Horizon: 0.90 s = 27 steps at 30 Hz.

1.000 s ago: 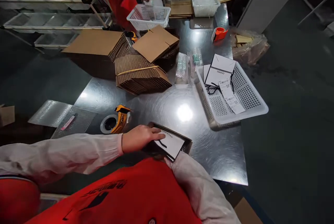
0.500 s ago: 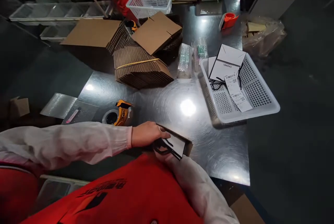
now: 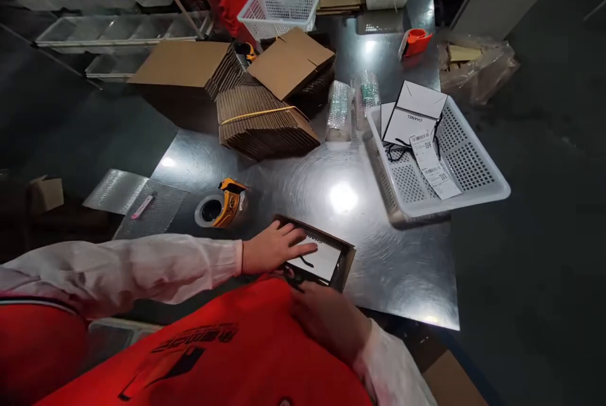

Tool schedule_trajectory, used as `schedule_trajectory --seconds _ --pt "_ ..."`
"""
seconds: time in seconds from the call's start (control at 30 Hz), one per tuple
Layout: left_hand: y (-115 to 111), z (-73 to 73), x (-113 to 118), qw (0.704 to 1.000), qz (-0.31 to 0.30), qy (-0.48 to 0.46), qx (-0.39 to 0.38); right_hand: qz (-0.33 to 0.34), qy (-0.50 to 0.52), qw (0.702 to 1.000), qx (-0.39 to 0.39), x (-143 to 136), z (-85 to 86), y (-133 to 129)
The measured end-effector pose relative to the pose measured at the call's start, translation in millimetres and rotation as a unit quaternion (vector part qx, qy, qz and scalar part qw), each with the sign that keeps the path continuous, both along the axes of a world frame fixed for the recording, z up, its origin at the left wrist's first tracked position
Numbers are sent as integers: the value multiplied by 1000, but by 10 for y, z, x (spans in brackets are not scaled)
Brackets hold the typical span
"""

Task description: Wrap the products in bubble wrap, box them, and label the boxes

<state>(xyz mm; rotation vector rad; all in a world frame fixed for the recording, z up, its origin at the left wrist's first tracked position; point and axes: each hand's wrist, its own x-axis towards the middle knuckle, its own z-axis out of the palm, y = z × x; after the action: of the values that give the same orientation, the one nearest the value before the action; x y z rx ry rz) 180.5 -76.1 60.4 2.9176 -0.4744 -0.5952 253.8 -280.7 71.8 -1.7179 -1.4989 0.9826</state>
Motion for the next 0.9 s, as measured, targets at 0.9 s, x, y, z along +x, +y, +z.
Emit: schedule_trajectory --seconds 0.9 --pt "-42 144 132 987 -2 144 -75 -95 -196 938 -270 2 97 66"
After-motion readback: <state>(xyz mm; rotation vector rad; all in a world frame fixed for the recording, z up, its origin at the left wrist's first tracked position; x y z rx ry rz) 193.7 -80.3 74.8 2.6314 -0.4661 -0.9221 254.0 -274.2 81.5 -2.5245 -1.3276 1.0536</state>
